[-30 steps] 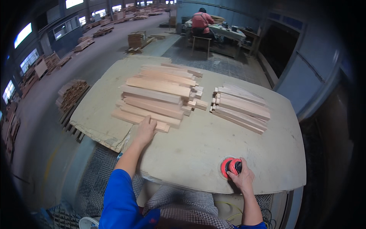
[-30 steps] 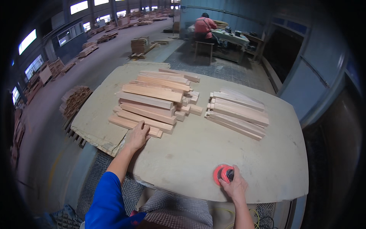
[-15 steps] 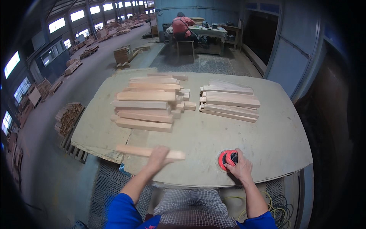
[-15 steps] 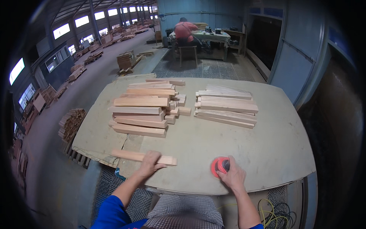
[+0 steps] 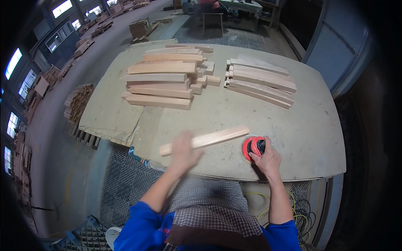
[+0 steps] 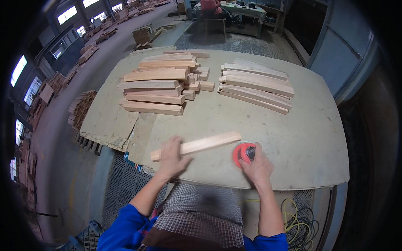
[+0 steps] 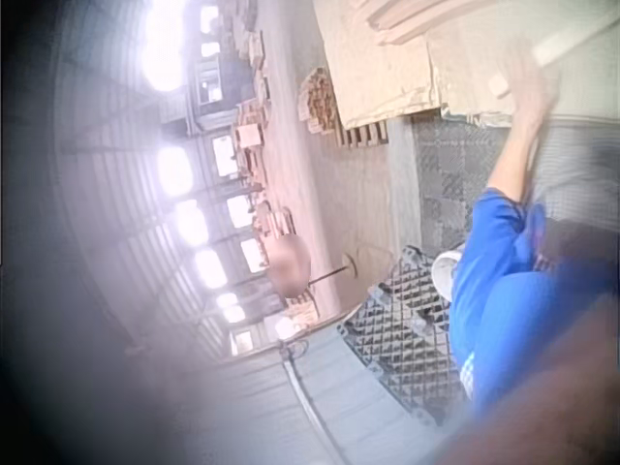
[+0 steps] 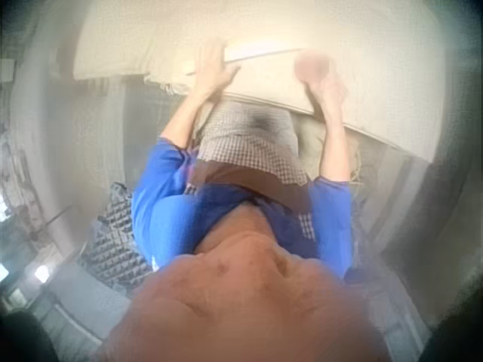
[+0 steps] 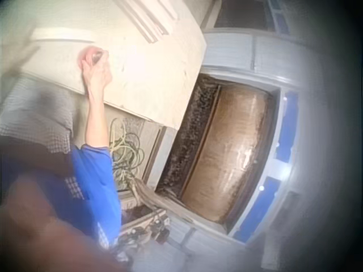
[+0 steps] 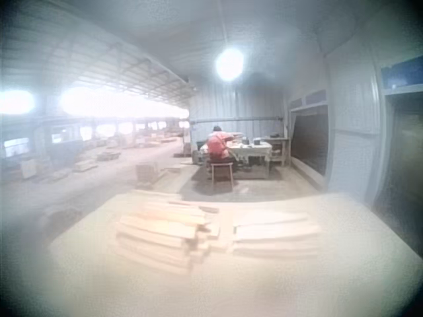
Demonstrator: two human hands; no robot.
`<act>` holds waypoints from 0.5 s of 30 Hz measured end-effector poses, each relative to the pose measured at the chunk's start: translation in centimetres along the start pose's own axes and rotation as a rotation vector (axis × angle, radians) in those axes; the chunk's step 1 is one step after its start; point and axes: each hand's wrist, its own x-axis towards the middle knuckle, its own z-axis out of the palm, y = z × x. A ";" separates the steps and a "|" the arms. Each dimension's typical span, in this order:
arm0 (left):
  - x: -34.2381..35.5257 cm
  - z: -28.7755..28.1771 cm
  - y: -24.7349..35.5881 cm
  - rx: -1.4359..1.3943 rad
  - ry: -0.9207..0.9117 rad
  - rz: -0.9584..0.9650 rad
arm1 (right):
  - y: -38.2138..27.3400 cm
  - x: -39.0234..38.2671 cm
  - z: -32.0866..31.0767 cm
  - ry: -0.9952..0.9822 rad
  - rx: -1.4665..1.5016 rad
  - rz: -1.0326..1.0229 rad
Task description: The person sands a piece of wood using a power sander and then places it into a stack on the workbench before selecting another piece to sand.
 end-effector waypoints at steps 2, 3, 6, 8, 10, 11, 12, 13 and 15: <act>-2.0 -4.4 -2.9 0.153 0.043 -0.043 | -0.3 0.2 -0.3 -0.034 0.014 0.004; -2.9 -5.2 -5.5 0.041 -0.061 -0.078 | -0.3 0.1 -0.1 -0.005 -0.001 -0.030; -3.0 -6.0 -6.2 -0.101 -0.135 -0.115 | 0.1 0.3 -0.1 0.031 -0.008 -0.066; -3.9 -5.8 -5.0 -0.086 -0.111 -0.120 | 0.7 0.2 0.3 0.063 0.032 -0.113; -4.8 -5.8 -4.0 -0.079 -0.032 -0.037 | 0.6 0.1 0.4 0.067 0.024 -0.099; -5.6 -5.9 -3.8 -0.075 0.021 -0.005 | 0.7 0.1 0.7 0.068 0.024 -0.105; -6.1 -5.7 -3.4 -0.075 0.069 0.034 | 0.2 0.0 0.3 0.039 0.027 -0.078; -6.8 -5.5 -3.1 -0.118 0.038 -0.034 | 0.2 0.0 0.2 0.048 0.023 -0.081; -8.0 -5.7 -1.8 -0.168 -0.030 -0.200 | 0.4 0.0 0.5 0.071 0.012 -0.105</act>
